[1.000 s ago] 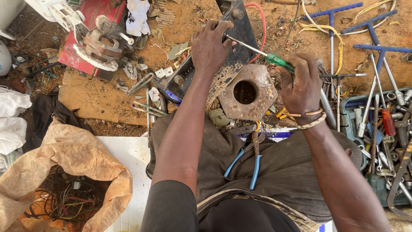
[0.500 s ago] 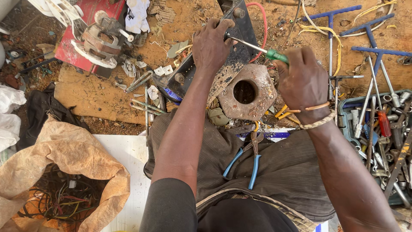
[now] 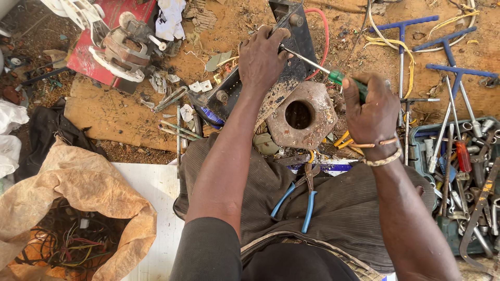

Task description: The person sits on the ground and disassembles an electronic device, using a screwdriver to remove screws and pliers to cut wires. They separate the casing from the internal components and manipulate the wires and circuit board.

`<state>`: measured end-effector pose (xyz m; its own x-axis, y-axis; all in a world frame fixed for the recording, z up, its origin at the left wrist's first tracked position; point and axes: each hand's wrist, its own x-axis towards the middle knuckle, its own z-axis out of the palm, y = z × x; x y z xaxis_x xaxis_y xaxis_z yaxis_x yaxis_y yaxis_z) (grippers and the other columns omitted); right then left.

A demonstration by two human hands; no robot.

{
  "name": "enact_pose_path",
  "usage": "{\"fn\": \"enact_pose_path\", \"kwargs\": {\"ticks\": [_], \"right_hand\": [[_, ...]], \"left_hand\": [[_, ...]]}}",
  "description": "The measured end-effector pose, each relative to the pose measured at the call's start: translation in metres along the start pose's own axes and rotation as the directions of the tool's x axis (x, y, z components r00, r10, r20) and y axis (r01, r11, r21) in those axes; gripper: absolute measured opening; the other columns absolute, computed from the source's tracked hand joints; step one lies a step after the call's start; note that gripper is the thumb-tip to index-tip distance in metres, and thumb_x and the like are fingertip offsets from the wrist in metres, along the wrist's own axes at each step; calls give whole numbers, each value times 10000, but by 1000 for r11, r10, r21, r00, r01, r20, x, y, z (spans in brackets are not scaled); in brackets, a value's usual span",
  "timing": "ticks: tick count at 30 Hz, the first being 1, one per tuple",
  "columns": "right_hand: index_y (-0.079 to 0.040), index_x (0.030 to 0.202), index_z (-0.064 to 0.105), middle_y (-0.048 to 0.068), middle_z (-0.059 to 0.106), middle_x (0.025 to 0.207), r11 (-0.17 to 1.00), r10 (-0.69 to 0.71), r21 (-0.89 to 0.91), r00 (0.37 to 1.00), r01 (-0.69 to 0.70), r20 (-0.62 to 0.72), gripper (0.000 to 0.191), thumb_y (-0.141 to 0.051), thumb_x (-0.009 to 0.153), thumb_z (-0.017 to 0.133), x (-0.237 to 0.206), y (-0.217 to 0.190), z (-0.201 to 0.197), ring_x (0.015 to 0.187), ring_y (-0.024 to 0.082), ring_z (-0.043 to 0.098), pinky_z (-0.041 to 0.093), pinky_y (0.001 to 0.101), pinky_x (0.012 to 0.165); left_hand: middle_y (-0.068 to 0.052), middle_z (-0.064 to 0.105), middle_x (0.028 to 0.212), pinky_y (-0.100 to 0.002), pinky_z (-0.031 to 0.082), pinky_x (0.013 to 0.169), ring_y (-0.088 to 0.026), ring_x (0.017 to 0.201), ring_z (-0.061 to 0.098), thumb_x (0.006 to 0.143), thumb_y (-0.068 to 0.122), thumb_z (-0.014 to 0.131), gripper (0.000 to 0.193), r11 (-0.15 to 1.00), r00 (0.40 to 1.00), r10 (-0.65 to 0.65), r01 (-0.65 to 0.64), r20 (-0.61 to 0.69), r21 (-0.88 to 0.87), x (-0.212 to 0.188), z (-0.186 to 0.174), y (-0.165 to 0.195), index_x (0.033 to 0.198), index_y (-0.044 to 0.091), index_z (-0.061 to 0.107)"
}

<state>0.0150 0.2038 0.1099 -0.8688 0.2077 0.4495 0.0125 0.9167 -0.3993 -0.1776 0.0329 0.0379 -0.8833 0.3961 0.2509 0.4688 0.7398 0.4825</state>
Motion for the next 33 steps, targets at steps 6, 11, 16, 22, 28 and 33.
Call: {"fn": "enact_pose_path", "kwargs": {"ticks": [6,11,16,22,28,33], "right_hand": [[-21,1167,623,124,687,932,999,11,46,1000,-10,-25,276,-293,1184,668,-13,5,12,781,270,698,536,402,669],[-15,1201,590,159,672,1028,998,-68,-9,997,69,31,307,-300,1133,682,-16,9,8,815,291,682,526,401,654],[-25,1222,565,141,689,1015,996,-67,65,997,64,45,287,-284,1162,674,-13,8,6,877,274,707,563,398,730],[-31,1215,586,152,703,999,997,-34,71,995,27,98,257,-243,1133,708,-10,0,-2,869,310,701,547,431,735],[-19,1171,615,157,640,1043,996,-81,58,989,74,120,210,-210,1126,689,1,-6,-9,901,324,669,539,430,741],[-37,1133,629,143,537,1070,985,-163,60,986,161,30,146,-163,1141,703,10,-12,-8,897,279,622,536,389,694]], "left_hand": [[-99,674,1178,-496,497,916,-301,1079,684,784,361,838,392,999,996,38,-37,-78,16,2,7,-3,1139,295,684],[-81,678,1175,-499,501,951,-289,1078,692,801,341,831,370,999,995,45,-45,-86,9,0,10,-4,1136,312,676],[-77,671,1164,-498,504,943,-280,1065,695,832,317,826,365,999,998,38,-39,-51,-12,-1,8,-4,1158,294,664],[-70,673,1140,-498,502,940,-284,1074,690,823,303,829,354,999,997,35,-36,-66,-18,-1,8,-5,1141,296,675],[-80,676,1153,-500,495,939,-293,1058,692,793,311,841,376,999,992,50,-51,-119,-11,-2,9,-4,1132,299,679],[-73,676,1137,-486,506,938,-281,1062,694,821,304,838,367,999,996,37,-38,-78,-14,-2,8,-5,1149,297,674]]}}
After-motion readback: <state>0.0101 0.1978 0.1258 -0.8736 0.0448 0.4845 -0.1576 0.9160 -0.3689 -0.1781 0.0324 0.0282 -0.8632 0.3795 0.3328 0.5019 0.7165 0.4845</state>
